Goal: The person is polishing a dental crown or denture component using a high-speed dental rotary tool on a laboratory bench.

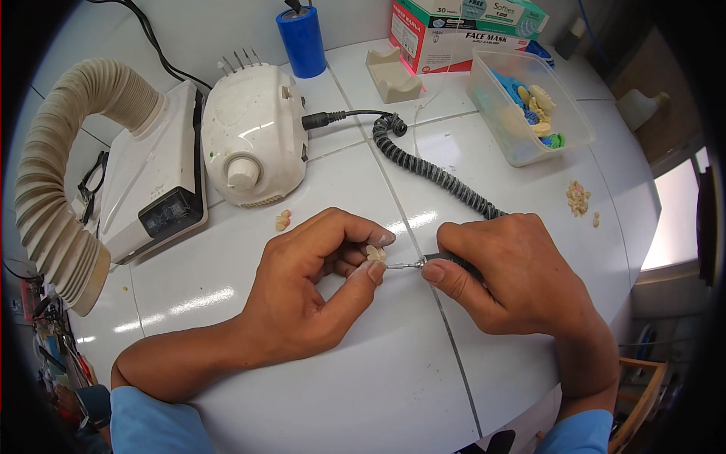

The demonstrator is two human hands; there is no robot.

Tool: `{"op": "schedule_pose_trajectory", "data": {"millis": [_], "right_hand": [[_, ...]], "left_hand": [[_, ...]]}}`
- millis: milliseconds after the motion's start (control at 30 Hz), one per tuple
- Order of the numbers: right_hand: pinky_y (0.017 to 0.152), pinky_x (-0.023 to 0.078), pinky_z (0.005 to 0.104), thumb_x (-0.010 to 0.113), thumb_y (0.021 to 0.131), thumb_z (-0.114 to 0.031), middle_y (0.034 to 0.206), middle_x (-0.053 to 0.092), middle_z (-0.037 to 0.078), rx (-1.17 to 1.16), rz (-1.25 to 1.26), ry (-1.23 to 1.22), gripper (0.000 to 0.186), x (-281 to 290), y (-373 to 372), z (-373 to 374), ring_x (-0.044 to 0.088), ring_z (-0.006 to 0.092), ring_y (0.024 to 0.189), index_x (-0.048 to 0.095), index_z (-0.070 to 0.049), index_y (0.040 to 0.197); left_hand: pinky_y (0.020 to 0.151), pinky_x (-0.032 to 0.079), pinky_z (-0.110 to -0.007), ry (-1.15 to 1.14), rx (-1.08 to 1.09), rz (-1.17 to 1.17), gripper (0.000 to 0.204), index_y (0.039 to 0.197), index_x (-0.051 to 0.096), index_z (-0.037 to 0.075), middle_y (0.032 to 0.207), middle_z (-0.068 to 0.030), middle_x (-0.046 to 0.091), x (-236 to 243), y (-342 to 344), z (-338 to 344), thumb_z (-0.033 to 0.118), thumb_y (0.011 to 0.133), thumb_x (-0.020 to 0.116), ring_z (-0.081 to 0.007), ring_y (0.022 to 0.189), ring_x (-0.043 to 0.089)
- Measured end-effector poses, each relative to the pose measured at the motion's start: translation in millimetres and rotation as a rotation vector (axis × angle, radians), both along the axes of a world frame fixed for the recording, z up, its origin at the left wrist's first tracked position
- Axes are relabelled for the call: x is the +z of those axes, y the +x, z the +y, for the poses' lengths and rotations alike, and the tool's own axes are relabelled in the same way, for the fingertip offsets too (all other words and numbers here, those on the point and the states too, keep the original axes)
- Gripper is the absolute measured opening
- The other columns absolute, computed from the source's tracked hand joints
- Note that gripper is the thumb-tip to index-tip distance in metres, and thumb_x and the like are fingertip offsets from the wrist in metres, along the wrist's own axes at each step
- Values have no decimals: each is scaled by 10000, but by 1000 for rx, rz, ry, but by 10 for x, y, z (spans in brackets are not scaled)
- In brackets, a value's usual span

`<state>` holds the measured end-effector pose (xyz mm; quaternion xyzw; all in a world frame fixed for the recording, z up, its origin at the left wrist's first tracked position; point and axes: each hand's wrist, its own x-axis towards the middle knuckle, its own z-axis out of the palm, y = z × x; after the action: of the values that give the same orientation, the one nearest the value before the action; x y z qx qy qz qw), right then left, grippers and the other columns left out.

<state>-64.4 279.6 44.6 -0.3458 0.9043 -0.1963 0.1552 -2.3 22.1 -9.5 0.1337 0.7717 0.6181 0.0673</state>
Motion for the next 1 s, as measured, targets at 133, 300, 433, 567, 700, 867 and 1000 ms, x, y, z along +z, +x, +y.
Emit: {"op": "schedule_pose_trajectory", "data": {"millis": [133,300,433,567,700,867,1000], "right_hand": [[616,475,545,628,1110,-449,685,696,167,6,12,-2,498,-13,-6,2,685,414,642,683,-33,842],[619,475,546,628,1111,-449,683,694,170,-5,4,-3,497,-14,-3,10,684,418,644,683,-33,845],[622,481,545,631,1109,-445,675,687,176,-25,1,-12,494,10,-10,11,679,424,636,685,-31,843],[626,486,545,634,1107,-442,672,686,180,-19,4,-14,492,-2,-13,11,676,429,634,689,-30,845],[630,486,549,635,1106,-440,676,690,182,-30,-1,-15,491,10,-6,5,674,431,633,691,-29,843],[628,483,551,637,1105,-434,676,692,180,-26,-1,-27,488,-1,-12,5,673,428,631,686,-30,835],[627,481,550,639,1106,-432,676,692,176,-27,-2,-18,487,11,-8,7,674,422,629,683,-30,836]], "left_hand": [[923,589,-263,-50,-8,36,229,1288,682,-39,1179,-93,707,12,-14,3,-65,1061,686,-112,1021,724],[882,617,-267,-2,-3,12,226,1308,680,-47,1155,-94,710,17,-9,22,-61,1084,659,-130,1013,751],[834,641,-265,37,-14,-88,236,1340,656,-51,1135,-96,703,17,2,-1,-57,1106,631,-147,992,772],[838,640,-263,49,-21,-99,233,1341,621,-35,1140,-100,699,8,5,-5,-49,1109,635,-153,1005,779],[834,643,-264,105,9,-124,183,1264,570,0,1154,-110,707,4,10,12,-56,1105,641,-167,1052,792],[841,651,-263,77,-3,-84,179,1204,550,19,1182,-131,721,-17,1,6,-62,1091,663,-184,1092,799],[846,654,-263,95,9,-95,194,1181,543,26,1196,-149,732,-32,-5,11,-66,1079,681,-185,1094,799]]}}
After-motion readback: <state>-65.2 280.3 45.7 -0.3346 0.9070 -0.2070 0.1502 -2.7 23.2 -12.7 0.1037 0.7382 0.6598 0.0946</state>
